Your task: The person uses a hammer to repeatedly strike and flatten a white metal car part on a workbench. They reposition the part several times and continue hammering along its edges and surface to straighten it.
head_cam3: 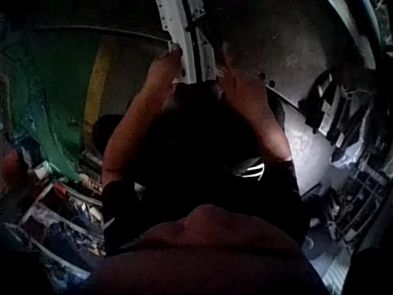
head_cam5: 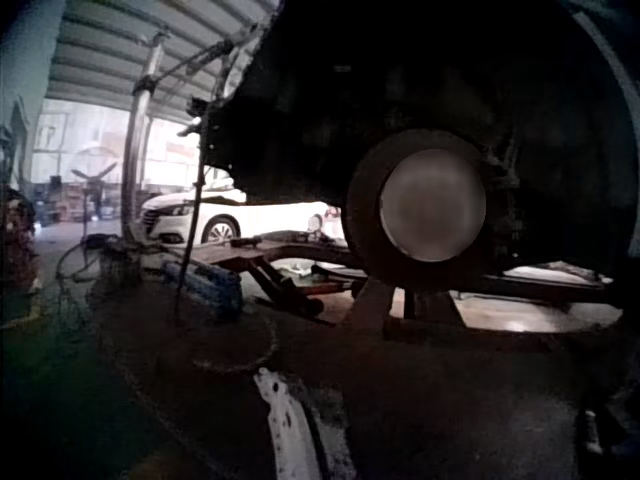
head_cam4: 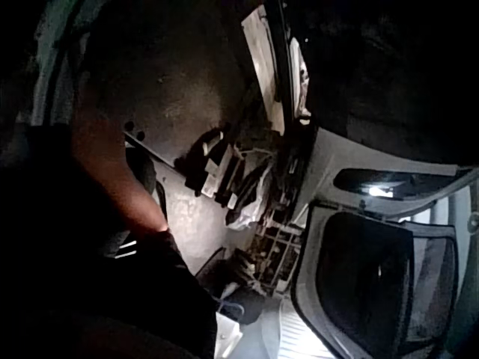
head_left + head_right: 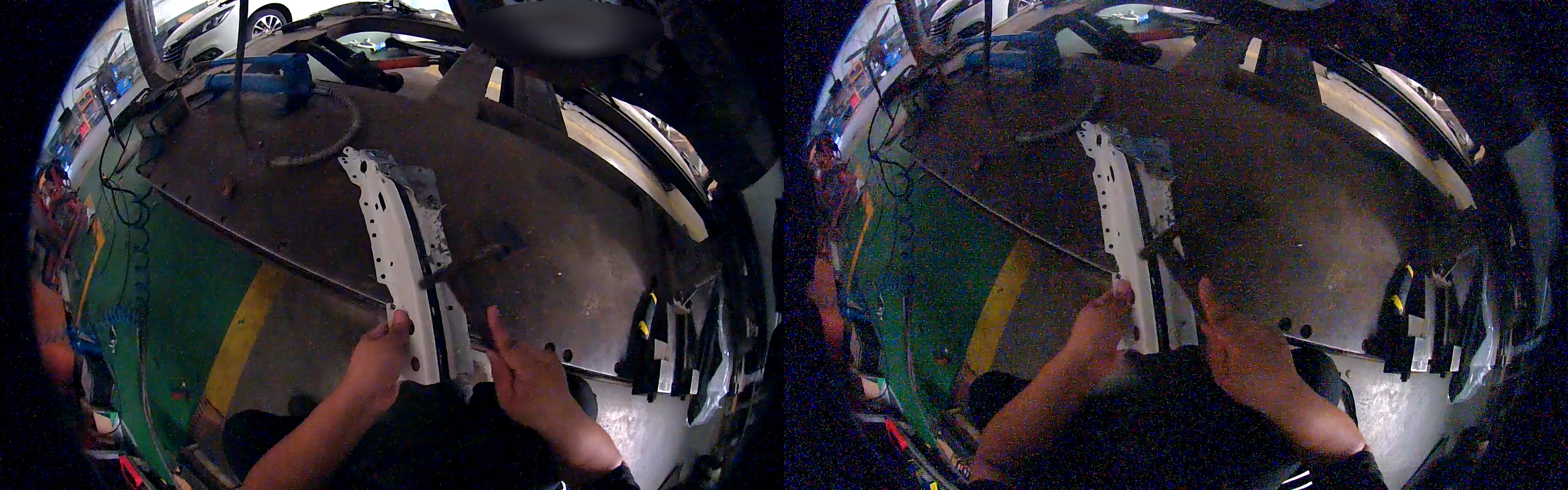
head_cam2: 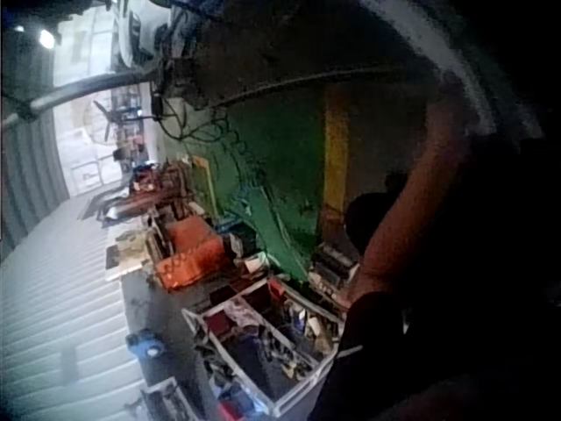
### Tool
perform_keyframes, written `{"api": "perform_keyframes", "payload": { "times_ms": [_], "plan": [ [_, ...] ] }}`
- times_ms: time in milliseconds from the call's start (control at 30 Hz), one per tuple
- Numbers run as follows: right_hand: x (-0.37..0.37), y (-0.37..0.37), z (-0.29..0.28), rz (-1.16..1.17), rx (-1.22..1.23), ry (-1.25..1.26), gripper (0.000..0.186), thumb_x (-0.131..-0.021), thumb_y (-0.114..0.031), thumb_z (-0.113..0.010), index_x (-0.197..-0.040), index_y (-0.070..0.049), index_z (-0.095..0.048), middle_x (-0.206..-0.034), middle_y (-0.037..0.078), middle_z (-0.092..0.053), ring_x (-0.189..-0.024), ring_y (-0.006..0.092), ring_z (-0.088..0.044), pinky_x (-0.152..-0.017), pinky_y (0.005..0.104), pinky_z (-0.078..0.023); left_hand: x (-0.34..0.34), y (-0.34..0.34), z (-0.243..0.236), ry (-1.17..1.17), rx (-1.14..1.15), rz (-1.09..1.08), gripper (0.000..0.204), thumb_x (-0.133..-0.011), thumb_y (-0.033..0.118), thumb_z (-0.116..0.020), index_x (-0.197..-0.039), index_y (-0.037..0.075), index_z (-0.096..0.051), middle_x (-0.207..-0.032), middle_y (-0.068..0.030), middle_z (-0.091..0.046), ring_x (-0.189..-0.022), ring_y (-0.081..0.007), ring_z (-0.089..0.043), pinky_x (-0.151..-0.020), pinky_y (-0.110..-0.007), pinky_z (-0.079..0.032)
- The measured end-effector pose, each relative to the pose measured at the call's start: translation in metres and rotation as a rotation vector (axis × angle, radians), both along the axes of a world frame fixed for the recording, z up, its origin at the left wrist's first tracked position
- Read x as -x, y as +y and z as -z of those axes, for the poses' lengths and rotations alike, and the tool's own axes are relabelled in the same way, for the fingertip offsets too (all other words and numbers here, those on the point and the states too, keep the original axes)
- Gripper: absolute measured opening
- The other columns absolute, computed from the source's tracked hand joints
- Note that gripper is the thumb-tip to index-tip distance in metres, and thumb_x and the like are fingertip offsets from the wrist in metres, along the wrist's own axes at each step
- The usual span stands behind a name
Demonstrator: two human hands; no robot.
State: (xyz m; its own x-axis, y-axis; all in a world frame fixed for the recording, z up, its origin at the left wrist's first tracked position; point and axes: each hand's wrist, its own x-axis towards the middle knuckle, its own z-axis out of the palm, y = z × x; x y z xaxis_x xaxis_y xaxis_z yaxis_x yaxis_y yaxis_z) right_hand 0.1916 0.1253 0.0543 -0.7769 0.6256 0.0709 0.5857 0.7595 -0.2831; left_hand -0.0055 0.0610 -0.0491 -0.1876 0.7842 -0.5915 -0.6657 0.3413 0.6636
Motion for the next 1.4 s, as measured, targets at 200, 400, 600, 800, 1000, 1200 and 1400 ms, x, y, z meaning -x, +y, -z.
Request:
{"api": "perform_keyframes", "payload": {
  "times_ms": [200, 400, 600, 800, 1000, 1200, 1400],
  "plan": [
    [-0.009, -0.004, 0.019, 0.114, -0.201, 0.082, 0.063, -0.092, -0.015, -0.054, -0.148, -0.002, -0.031, -0.08, 0.019, -0.066, -0.069, 0.0373, -0.065, -0.063, 0.0448, -0.052, -0.003, 0.003, 0.001, -0.03, -0.044, -0.014, 0.046, -0.103, 0.041, -0.04, -0.127, 0.003, -0.05, -0.113, -0.0095, -0.063, -0.099, -0.0254, -0.061, -0.081, -0.044, -0.051],
    [0.003, 0.003, 0.001, 0.034, 0.042, 0.106, 0.062, -0.094, -0.017, -0.053, -0.149, -0.002, -0.029, -0.077, 0.019, -0.067, -0.069, 0.039, -0.066, -0.065, 0.0464, -0.052, -0.002, 0.002, -0.004, -0.071, -0.038, -0.022, 0.047, -0.104, 0.037, -0.036, -0.136, 0.004, -0.046, -0.12, -0.0141, -0.063, -0.108, -0.0321, -0.064, -0.091, -0.049, -0.053],
    [0.008, 0.001, 0.015, 0.071, -0.029, -0.051, 0.064, -0.093, -0.014, -0.055, -0.15, -0.007, -0.029, -0.074, 0.018, -0.065, -0.067, 0.0385, -0.064, -0.063, 0.0457, -0.052, 0.002, 0.004, 0.003, -0.022, -0.006, 0.051, 0.046, -0.104, 0.036, -0.037, -0.139, 0.006, -0.043, -0.12, -0.0142, -0.063, -0.108, -0.0323, -0.064, -0.091, -0.049, -0.054],
    [0.005, 0.005, -0.001, 0.014, -0.041, 0.178, 0.066, -0.092, -0.011, -0.054, -0.151, -0.004, -0.026, -0.076, 0.019, -0.065, -0.068, 0.039, -0.064, -0.063, 0.0456, -0.051, 0.002, 0.0, -0.001, -0.028, -0.003, 0.012, 0.046, -0.104, 0.037, -0.038, -0.139, 0.009, -0.044, -0.122, -0.0135, -0.062, -0.108, -0.0317, -0.064, -0.091, -0.049, -0.054],
    [0.012, 0.006, 0.027, -0.009, -0.059, 0.247, 0.064, -0.091, -0.01, -0.055, -0.15, -0.005, -0.03, -0.072, 0.017, -0.064, -0.063, 0.0369, -0.063, -0.062, 0.0441, -0.05, 0.003, 0.005, 0.006, -0.039, -0.01, 0.033, 0.049, -0.103, 0.04, -0.038, -0.142, 0.01, -0.041, -0.125, -0.0142, -0.06, -0.109, -0.0332, -0.063, -0.09, -0.05, -0.053],
    [0.01, 0.003, -0.007, 0.076, -0.037, 0.163, 0.063, -0.093, -0.014, -0.053, -0.149, -0.001, -0.027, -0.073, 0.017, -0.064, -0.064, 0.0365, -0.063, -0.061, 0.0433, -0.05, 0.005, -0.001, -0.004, -0.063, -0.026, 0.049, 0.051, -0.103, 0.041, -0.037, -0.142, 0.008, -0.04, -0.126, -0.0133, -0.06, -0.111, -0.0324, -0.062, -0.091, -0.049, -0.053],
    [0.004, -0.002, 0.022, 0.075, -0.061, 0.093, 0.063, -0.093, -0.016, -0.054, -0.149, -0.002, -0.029, -0.067, 0.016, -0.063, -0.061, 0.0354, -0.063, -0.061, 0.0438, -0.051, 0.0, 0.005, -0.001, -0.062, -0.042, 0.02, 0.049, -0.104, 0.041, -0.036, -0.141, 0.01, -0.042, -0.127, -0.0128, -0.06, -0.112, -0.0321, -0.061, -0.092, -0.048, -0.052]
  ]
}}
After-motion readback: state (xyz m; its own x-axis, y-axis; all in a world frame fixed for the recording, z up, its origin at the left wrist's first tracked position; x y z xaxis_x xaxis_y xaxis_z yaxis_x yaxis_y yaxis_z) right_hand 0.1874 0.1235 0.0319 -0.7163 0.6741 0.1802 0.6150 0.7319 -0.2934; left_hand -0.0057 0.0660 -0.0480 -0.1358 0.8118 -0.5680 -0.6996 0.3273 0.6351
